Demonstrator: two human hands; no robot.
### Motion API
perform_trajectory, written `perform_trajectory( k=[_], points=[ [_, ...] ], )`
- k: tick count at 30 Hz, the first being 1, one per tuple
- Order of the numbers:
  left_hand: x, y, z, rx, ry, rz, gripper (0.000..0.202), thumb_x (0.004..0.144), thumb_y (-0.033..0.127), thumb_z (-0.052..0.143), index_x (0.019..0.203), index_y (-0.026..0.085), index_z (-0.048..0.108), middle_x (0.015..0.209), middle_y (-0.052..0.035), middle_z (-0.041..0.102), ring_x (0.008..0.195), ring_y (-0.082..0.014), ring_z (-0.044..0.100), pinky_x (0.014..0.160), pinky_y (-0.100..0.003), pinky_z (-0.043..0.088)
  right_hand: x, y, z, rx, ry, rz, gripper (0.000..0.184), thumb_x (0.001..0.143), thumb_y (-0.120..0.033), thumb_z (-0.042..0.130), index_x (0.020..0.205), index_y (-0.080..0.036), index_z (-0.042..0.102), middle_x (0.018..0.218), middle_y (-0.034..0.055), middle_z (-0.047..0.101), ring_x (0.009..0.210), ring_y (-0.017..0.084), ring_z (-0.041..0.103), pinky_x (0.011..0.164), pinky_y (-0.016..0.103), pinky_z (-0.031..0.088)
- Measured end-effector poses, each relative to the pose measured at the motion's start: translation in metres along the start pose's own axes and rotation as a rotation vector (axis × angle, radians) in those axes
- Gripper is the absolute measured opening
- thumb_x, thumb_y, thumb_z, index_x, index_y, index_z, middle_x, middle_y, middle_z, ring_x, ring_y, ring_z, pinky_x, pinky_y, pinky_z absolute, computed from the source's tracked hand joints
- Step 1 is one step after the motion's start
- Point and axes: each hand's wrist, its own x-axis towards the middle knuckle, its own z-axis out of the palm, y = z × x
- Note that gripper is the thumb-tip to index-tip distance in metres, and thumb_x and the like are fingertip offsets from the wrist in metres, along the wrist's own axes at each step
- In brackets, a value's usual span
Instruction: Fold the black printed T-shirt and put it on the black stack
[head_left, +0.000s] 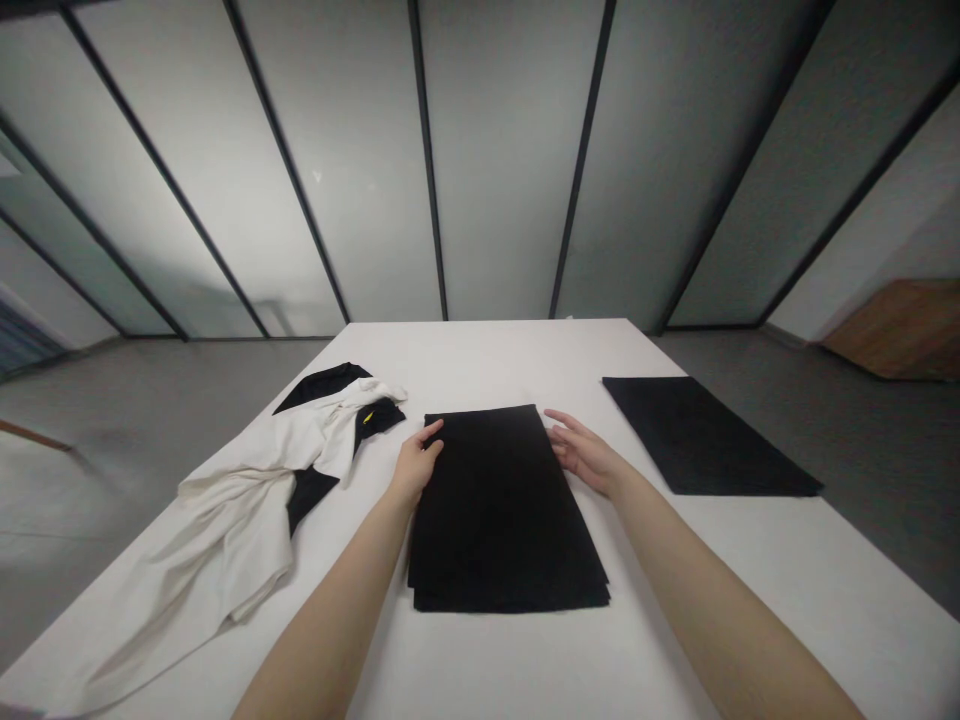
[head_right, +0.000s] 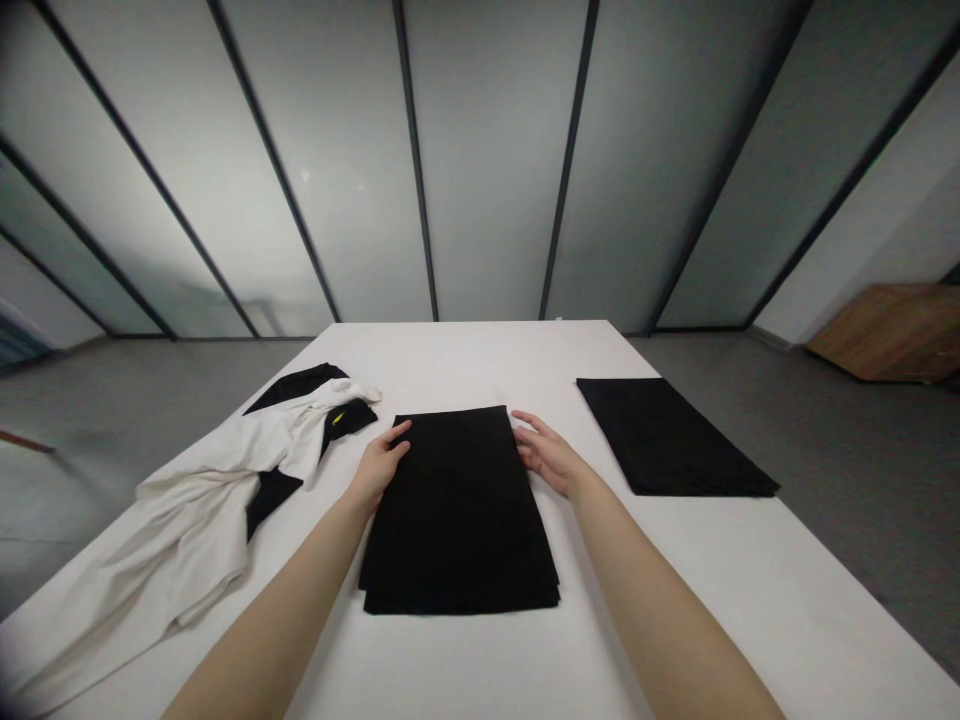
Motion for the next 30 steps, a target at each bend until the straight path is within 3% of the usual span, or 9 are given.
perform_trajectory(
  k=[4,8,12,16,18,21,25,27,30],
  points=[
    [0.004,0.011,-0.008,-0.037,0.067,-0.033,0.056,0.077,0.009,0.079,0.130,0.025,0.076,0.123,-0.0086,0.079,0.106,-0.0243,0.077,0.096,-0.035,0.060,-0.019,-0.011,-0.003,-0.047,-0.278,0.211,0.056,0.095,-0.036,0.076,0.148,-0.033,0.058,0.104,0.0021,0.080,0.081,0.016,0.075,0.074,0.026,0.061],
    [0.002,0.023,-0.018,-0.114,-0.071,-0.175,0.058,0.081,0.013,0.078,0.138,0.022,0.071,0.117,-0.0123,0.080,0.094,-0.0238,0.079,0.089,-0.036,0.063,-0.031,-0.017,-0.001,-0.177,-0.416,0.367,0.040,0.093,-0.029,0.079,0.132,-0.027,0.072,0.113,0.0059,0.080,0.086,0.016,0.076,0.073,0.023,0.061],
    [0.005,0.020,-0.020,-0.086,-0.086,-0.215,0.062,0.081,0.013,0.080,0.142,0.018,0.068,0.114,-0.0150,0.081,0.094,-0.0256,0.079,0.090,-0.039,0.063,-0.024,-0.011,0.007,-0.204,-0.360,0.326,0.031,0.089,-0.019,0.079,0.119,-0.024,0.078,0.112,0.0082,0.081,0.087,0.018,0.077,0.074,0.025,0.063],
    [0.014,0.012,-0.015,-0.078,0.115,-0.062,0.069,0.081,0.007,0.079,0.147,0.020,0.063,0.131,-0.0142,0.075,0.111,-0.0233,0.076,0.102,-0.036,0.059,-0.009,-0.004,0.015,-0.052,-0.072,0.133,0.042,0.087,-0.016,0.075,0.128,-0.026,0.072,0.113,0.0075,0.082,0.092,0.021,0.079,0.080,0.032,0.065],
    [0.016,0.012,-0.015,-0.105,0.190,0.002,0.073,0.080,0.006,0.079,0.148,0.023,0.060,0.141,-0.0129,0.070,0.119,-0.0215,0.072,0.105,-0.033,0.056,-0.009,-0.006,0.013,-0.030,0.003,0.132,0.052,0.088,-0.019,0.076,0.138,-0.028,0.065,0.110,0.0071,0.082,0.091,0.022,0.079,0.078,0.033,0.066],
    [0.014,0.018,-0.023,-0.125,0.138,0.022,0.069,0.080,0.012,0.082,0.145,0.026,0.064,0.137,-0.0110,0.071,0.118,-0.0212,0.072,0.103,-0.032,0.057,-0.021,-0.016,0.004,-0.086,-0.135,0.261,0.064,0.088,-0.025,0.080,0.147,-0.031,0.058,0.112,0.0080,0.081,0.092,0.023,0.079,0.074,0.033,0.066],
    [0.007,0.025,-0.031,-0.048,-0.045,-0.103,0.047,0.080,0.020,0.085,0.127,0.018,0.075,0.115,-0.0142,0.078,0.101,-0.0243,0.075,0.091,-0.032,0.061,-0.030,-0.024,-0.010,-0.172,-0.346,0.389,0.071,0.081,-0.020,0.087,0.145,-0.028,0.059,0.116,0.0092,0.078,0.084,0.025,0.079,0.072,0.038,0.068],
    [0.005,0.025,-0.028,-0.036,-0.014,-0.099,0.056,0.078,0.016,0.086,0.132,0.018,0.072,0.112,-0.0133,0.078,0.094,-0.0228,0.076,0.084,-0.032,0.062,-0.022,-0.021,-0.012,-0.140,-0.201,0.288,0.069,0.080,-0.015,0.085,0.142,-0.029,0.059,0.109,0.0073,0.079,0.079,0.022,0.078,0.069,0.035,0.068],
    [0.003,0.022,-0.019,-0.055,0.054,-0.036,0.081,0.076,0.009,0.085,0.151,0.024,0.057,0.108,-0.0089,0.076,0.085,-0.0205,0.075,0.077,-0.033,0.063,-0.003,-0.015,-0.016,0.032,0.193,0.070,0.051,0.090,-0.015,0.074,0.136,-0.031,0.059,0.090,0.0011,0.078,0.069,0.018,0.074,0.064,0.031,0.066]
  ],
)
